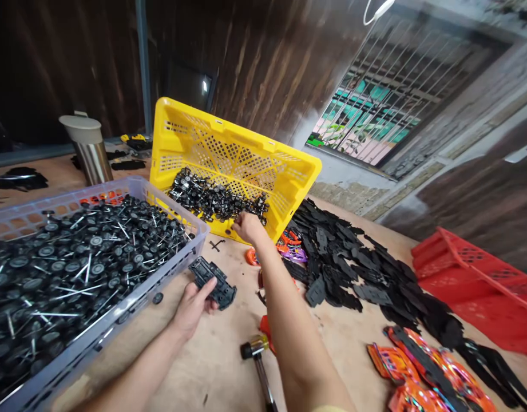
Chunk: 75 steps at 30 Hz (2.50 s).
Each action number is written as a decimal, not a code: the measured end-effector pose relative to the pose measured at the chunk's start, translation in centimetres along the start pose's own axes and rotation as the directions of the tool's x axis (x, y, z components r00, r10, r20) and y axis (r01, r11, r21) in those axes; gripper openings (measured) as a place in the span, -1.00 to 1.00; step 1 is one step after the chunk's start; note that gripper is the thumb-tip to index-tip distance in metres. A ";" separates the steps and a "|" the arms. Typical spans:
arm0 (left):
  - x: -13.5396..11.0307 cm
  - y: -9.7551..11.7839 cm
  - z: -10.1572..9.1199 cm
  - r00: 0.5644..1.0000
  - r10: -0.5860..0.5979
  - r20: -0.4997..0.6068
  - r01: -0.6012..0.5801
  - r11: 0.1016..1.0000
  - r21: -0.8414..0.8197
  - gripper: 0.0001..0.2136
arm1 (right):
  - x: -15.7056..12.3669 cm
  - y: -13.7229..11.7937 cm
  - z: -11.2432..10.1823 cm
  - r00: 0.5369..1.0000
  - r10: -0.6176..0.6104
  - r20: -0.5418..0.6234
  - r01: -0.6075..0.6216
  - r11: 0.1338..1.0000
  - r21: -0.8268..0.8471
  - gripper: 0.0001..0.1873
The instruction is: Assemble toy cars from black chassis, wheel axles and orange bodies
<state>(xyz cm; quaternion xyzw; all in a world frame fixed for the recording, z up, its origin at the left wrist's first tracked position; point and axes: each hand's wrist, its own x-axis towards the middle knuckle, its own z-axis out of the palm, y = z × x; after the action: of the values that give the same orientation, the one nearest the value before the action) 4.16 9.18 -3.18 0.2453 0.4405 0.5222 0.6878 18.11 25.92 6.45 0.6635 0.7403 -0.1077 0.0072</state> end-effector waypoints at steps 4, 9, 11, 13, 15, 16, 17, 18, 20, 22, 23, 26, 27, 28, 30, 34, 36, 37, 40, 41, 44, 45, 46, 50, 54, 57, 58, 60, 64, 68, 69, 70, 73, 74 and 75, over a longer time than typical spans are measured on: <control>-0.3 0.0 0.1 0.999 0.040 -0.028 -0.039 0.998 0.041 -0.57 | -7.5 2.0 1.7 0.983 0.014 0.181 -0.001 0.997 -0.071 -0.67; -0.3 -0.2 0.1 0.997 0.068 0.025 -0.070 0.990 0.122 -0.59 | -12.1 1.4 5.4 0.974 -0.040 0.223 0.047 0.999 -0.026 -0.69; -0.2 0.0 0.0 0.995 0.075 0.058 -0.083 0.987 0.141 -0.63 | -12.3 1.4 5.8 0.978 -0.084 0.193 0.078 0.996 0.036 -0.78; -0.3 0.2 -0.1 0.992 0.066 0.110 -0.083 0.984 0.159 -0.69 | -12.3 1.8 5.4 0.982 -0.119 0.149 0.102 0.988 0.114 -0.88; -0.4 0.5 -0.3 0.980 0.016 0.198 -0.053 0.981 0.185 -0.77 | -12.4 2.4 4.5 0.985 -0.148 0.087 0.127 0.969 0.210 -0.93; -0.6 0.5 -0.4 0.965 -0.032 0.260 -0.023 0.978 0.205 -0.81 | -12.6 2.6 3.8 0.985 -0.163 0.051 0.144 0.953 0.266 -0.93; -0.8 0.6 -0.5 0.940 -0.091 0.328 0.014 0.973 0.229 -0.84 | -12.9 2.9 3.2 0.984 -0.180 0.014 0.166 0.931 0.324 -0.90; -1.0 0.6 -0.6 0.905 -0.155 0.396 0.054 0.965 0.256 -0.87 | -13.2 3.0 2.6 0.979 -0.206 -0.009 0.193 0.901 0.387 -0.86; -1.3 0.6 -0.9 0.820 -0.277 0.502 0.130 0.943 0.307 -0.88 | -13.9 3.0 1.9 0.959 -0.284 0.012 0.233 0.809 0.539 -0.79; -1.4 0.8 -1.1 0.757 -0.353 0.550 0.183 0.923 0.339 -0.85 | -14.4 2.7 1.9 0.927 -0.364 0.085 0.213 0.701 0.681 -0.70; -1.4 1.0 -1.1 0.749 -0.359 0.556 0.199 0.923 0.328 -0.81 | -14.6 2.5 2.2 0.919 -0.380 0.109 0.183 0.653 0.735 -0.65; -1.3 1.9 -0.9 0.774 -0.250 0.582 0.230 0.967 0.110 -0.49 | -14.9 2.1 3.7 0.968 -0.249 0.043 0.103 0.543 0.833 -0.54; -1.3 2.1 -0.7 0.783 -0.167 0.599 0.211 0.977 -0.005 -0.36 | -15.0 1.9 4.3 0.988 -0.157 -0.013 0.091 0.505 0.858 -0.52; -1.4 2.2 -0.5 0.785 -0.070 0.615 0.171 0.979 -0.107 -0.25 | -15.1 1.8 5.0 0.996 -0.056 -0.068 0.086 0.469 0.879 -0.50; -1.7 1.9 0.1 0.771 0.096 0.630 0.032 0.982 -0.188 -0.14 | -15.5 1.2 6.3 0.980 0.124 -0.155 0.090 0.418 0.904 -0.48; -1.8 -0.3 0.9 0.929 0.178 0.326 -0.208 0.976 0.060 -0.43 | -17.3 -0.1 8.5 0.931 0.271 -0.246 0.115 0.421 0.900 -0.52; -1.4 -1.4 0.9 0.981 0.180 0.069 -0.188 0.972 0.138 -0.55 | -18.3 -0.4 9.0 0.904 0.300 -0.305 0.142 0.463 0.875 -0.58; -1.2 -1.7 0.8 0.985 0.174 -0.007 -0.172 0.975 0.142 -0.55 | -18.8 -0.4 9.0 0.878 0.314 -0.360 0.165 0.508 0.846 -0.62; -0.9 -1.7 0.7 0.990 0.139 -0.034 -0.134 0.983 0.124 -0.52 | -19.6 0.0 8.7 0.776 0.249 -0.579 0.277 0.691 0.667 -0.76; -0.8 -1.5 0.6 0.990 0.135 -0.032 -0.130 0.984 0.123 -0.53 | -19.7 0.1 8.5 0.759 0.161 -0.631 0.329 0.741 0.585 -0.79; -0.8 -0.9 0.4 0.990 0.137 -0.028 -0.132 0.982 0.136 -0.57 | -19.6 0.1 8.1 0.759 -0.133 -0.637 0.460 0.802 0.381 -0.85; -0.8 -0.7 0.3 0.989 0.143 -0.026 -0.138 0.980 0.144 -0.59 | -19.6 0.1 8.1 0.758 -0.196 -0.622 0.478 0.816 0.326 -0.86; -0.7 -0.5 0.2 0.988 0.150 -0.023 -0.145 0.977 0.154 -0.60 | -19.5 0.0 8.1 0.754 -0.232 -0.615 0.481 0.832 0.276 -0.87; -0.5 -0.2 -0.1 0.985 0.172 0.001 -0.169 0.967 0.189 -0.62 | -19.5 0.0 8.3 0.731 -0.246 -0.637 0.442 0.881 0.167 -0.87; -0.5 -0.2 -0.1 0.977 0.213 0.006 -0.209 0.952 0.224 -0.63 | -19.7 0.2 8.3 0.764 -0.208 -0.610 0.405 0.892 0.203 -0.86; -0.6 -0.2 -0.1 0.969 0.248 -0.004 -0.238 0.935 0.263 -0.64 | -19.7 0.0 8.2 0.771 -0.199 -0.605 0.404 0.887 0.223 -0.83; -0.6 -0.2 -0.2 0.967 0.255 -0.006 -0.244 0.931 0.272 -0.63 | -19.7 0.0 8.2 0.765 -0.197 -0.613 0.409 0.884 0.227 -0.83; -0.6 -0.2 -0.2 0.966 0.257 -0.002 -0.246 0.929 0.277 -0.63 | -19.6 -0.2 8.2 0.750 -0.188 -0.634 0.422 0.874 0.241 -0.83; -0.5 -0.3 -0.3 0.971 0.240 0.012 -0.235 0.934 0.268 -0.63 | -19.5 -0.3 8.2 0.757 -0.182 -0.628 0.408 0.882 0.237 -0.82; -0.3 -0.3 -0.5 0.967 0.256 0.004 -0.248 0.931 0.266 -0.63 | -19.4 -0.1 8.3 0.813 -0.176 -0.556 0.356 0.905 0.234 -0.76; -0.2 -0.4 -0.5 0.966 0.260 0.008 -0.252 0.930 0.266 -0.62 | -19.4 0.0 8.3 0.819 -0.172 -0.548 0.357 0.900 0.250 -0.75; -0.2 -0.4 -0.5 0.965 0.262 0.014 -0.256 0.930 0.265 -0.62 | -19.5 0.1 8.3 0.821 -0.168 -0.546 0.364 0.890 0.273 -0.74; -0.3 -0.4 -0.5 0.964 0.264 0.027 -0.262 0.929 0.260 -0.61 | -19.5 0.2 8.3 0.813 -0.164 -0.559 0.395 0.861 0.322 -0.71; -0.3 -0.5 -0.5 0.965 0.263 0.029 -0.261 0.930 0.259 -0.60 | -19.5 0.1 8.3 0.809 -0.166 -0.564 0.400 0.858 0.321 -0.72; -0.4 -0.5 -0.5 0.965 0.260 0.029 -0.259 0.931 0.259 -0.59 | -19.5 0.0 8.2 0.805 -0.170 -0.568 0.403 0.860 0.314 -0.75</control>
<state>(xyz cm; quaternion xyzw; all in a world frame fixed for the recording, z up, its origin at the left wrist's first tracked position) 3.95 8.53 -3.70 0.3880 0.4711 0.5467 0.5732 19.38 5.35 1.40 0.5302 0.7668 -0.0801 -0.3529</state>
